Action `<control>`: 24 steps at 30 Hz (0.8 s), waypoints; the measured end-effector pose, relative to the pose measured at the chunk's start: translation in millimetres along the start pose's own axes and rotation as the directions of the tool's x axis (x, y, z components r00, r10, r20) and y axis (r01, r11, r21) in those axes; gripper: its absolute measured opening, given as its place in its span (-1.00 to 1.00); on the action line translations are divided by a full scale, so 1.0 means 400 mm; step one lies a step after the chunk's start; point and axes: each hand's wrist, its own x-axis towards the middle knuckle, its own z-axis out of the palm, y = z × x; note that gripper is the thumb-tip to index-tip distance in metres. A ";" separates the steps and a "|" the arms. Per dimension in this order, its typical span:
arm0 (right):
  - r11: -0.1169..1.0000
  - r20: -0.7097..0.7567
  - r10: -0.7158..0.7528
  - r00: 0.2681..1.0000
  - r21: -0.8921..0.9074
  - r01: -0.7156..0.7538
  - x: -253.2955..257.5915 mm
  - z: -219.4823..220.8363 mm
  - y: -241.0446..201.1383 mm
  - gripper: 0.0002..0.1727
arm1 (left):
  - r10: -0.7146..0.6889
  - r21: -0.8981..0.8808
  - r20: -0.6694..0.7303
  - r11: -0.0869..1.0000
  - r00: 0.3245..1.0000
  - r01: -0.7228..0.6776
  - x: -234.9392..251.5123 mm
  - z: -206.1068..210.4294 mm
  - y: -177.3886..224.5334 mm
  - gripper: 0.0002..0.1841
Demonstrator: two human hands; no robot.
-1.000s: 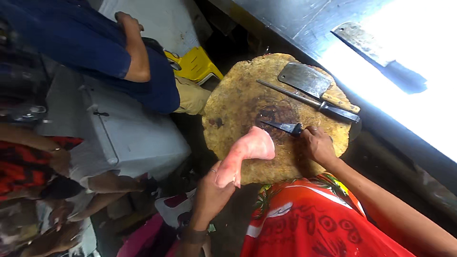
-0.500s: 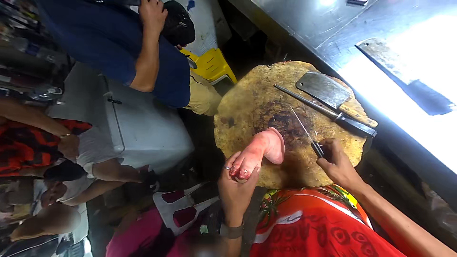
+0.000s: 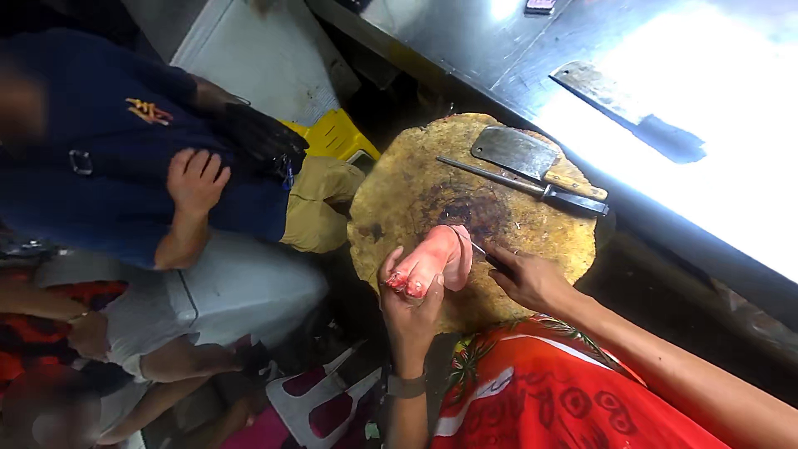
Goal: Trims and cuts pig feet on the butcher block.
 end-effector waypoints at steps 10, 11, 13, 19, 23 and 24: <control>0.995 0.052 -0.071 0.996 0.080 0.067 -0.006 0.003 0.029 -0.43 | 0.028 0.115 -0.094 0.993 0.995 -0.017 -0.024 0.017 0.015 -0.48; 0.995 0.053 -0.075 0.996 0.077 0.070 -0.009 -0.004 0.030 -0.44 | 0.036 0.143 -0.089 0.989 0.995 -0.023 -0.026 0.014 0.016 -0.47; 0.992 0.023 -0.099 0.995 0.084 0.097 -0.022 -0.022 0.025 -0.46 | 0.051 0.182 -0.091 0.983 0.995 -0.033 -0.031 0.011 0.013 -0.45; 0.920 -0.223 -0.324 0.919 0.151 0.362 -0.143 -0.088 -0.091 -0.50 | 0.047 0.222 -0.116 0.975 0.992 -0.021 -0.039 0.010 0.014 -0.45; 0.899 -0.217 -0.436 0.873 -0.051 0.436 -0.188 -0.107 -0.156 -0.54 | 0.077 0.287 -0.102 0.957 0.992 -0.045 -0.043 0.006 0.012 -0.54; 0.904 -0.209 -0.427 0.880 -0.085 0.419 -0.186 -0.110 -0.158 -0.54 | 0.071 0.284 -0.104 0.958 0.992 -0.038 -0.044 0.007 0.012 -0.52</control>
